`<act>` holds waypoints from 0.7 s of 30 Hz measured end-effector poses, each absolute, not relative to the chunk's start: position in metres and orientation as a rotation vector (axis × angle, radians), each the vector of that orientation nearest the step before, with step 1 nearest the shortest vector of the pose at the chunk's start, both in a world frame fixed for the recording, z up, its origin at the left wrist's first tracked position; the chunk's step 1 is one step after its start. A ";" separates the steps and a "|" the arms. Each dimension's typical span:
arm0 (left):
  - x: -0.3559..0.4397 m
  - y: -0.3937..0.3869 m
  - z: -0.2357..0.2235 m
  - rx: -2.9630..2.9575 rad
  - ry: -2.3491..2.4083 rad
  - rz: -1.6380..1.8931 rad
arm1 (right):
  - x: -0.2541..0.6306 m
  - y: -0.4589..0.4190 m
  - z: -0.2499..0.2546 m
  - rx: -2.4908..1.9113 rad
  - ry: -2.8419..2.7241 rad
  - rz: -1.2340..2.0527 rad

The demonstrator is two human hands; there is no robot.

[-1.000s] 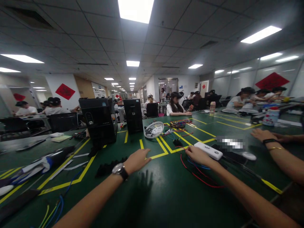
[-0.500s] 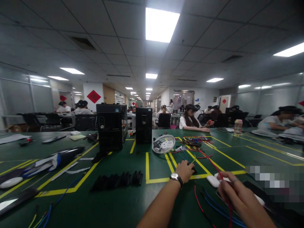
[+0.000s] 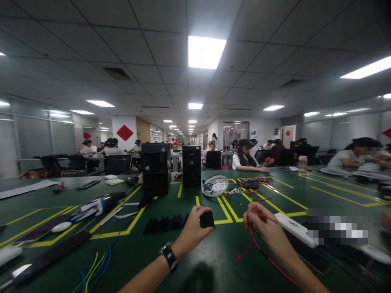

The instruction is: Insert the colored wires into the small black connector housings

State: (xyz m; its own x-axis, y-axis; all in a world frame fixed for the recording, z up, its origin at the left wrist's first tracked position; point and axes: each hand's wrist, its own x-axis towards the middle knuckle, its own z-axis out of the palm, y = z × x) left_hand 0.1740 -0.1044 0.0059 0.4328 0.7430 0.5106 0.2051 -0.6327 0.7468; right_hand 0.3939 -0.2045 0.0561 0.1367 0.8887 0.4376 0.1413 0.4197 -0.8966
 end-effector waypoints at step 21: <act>0.048 -0.136 -0.009 1.466 0.784 1.499 | 0.213 -0.194 0.056 -0.846 -1.612 1.064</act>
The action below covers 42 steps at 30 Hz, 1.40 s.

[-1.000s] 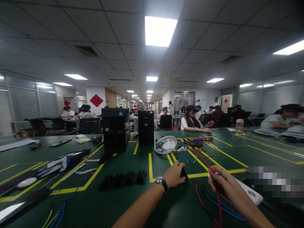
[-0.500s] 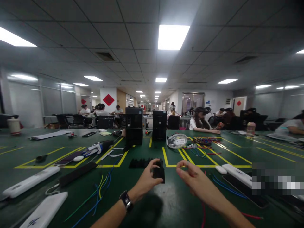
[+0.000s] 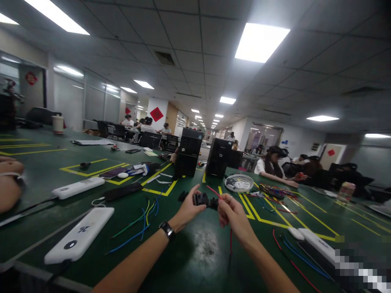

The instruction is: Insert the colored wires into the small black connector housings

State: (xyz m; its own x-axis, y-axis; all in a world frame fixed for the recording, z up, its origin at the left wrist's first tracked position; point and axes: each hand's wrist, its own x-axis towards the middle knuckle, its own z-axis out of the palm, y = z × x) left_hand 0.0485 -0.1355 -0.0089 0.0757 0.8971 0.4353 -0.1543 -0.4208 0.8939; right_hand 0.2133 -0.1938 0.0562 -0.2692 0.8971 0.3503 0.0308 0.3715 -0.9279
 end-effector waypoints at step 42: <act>0.070 -0.158 -0.004 1.115 0.498 1.384 | 0.214 -0.176 -0.015 -1.121 -1.960 0.157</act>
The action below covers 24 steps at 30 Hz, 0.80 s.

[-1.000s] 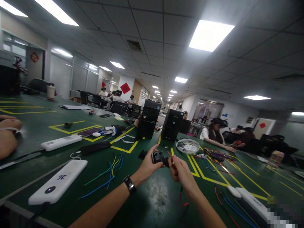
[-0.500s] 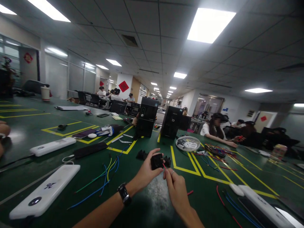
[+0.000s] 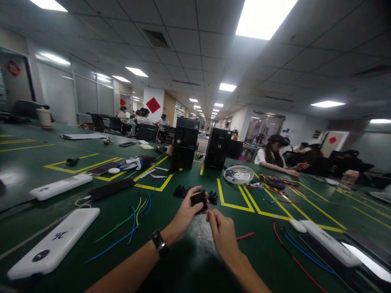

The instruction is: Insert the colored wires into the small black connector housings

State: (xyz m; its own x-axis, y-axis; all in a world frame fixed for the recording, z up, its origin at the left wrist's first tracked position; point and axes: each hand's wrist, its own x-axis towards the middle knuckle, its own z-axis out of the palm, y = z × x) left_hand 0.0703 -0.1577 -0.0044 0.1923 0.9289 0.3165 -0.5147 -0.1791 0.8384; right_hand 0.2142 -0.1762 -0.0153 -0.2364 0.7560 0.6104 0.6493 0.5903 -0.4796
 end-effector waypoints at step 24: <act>0.066 -0.160 -0.008 1.617 0.910 1.521 | 0.207 -0.184 -0.019 -1.161 -2.056 0.258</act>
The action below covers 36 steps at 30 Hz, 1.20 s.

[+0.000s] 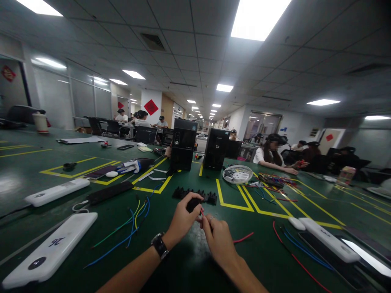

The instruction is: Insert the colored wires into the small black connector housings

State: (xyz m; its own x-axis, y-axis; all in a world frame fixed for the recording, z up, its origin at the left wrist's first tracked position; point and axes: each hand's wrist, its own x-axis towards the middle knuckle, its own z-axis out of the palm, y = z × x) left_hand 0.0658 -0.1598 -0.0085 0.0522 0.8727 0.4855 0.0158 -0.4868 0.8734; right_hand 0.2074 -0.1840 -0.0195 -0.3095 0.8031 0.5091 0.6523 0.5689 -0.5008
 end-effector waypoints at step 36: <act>0.062 -0.158 -0.009 1.674 0.904 1.551 | 0.202 -0.190 -0.014 -1.075 -1.991 0.372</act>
State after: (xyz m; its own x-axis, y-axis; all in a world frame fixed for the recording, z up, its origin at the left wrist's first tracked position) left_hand 0.0617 -0.1581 -0.0087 0.0517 0.8459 0.5308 0.0445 -0.5329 0.8450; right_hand 0.2022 -0.1904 -0.0141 -0.2961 0.7978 0.5252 0.5547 0.5913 -0.5854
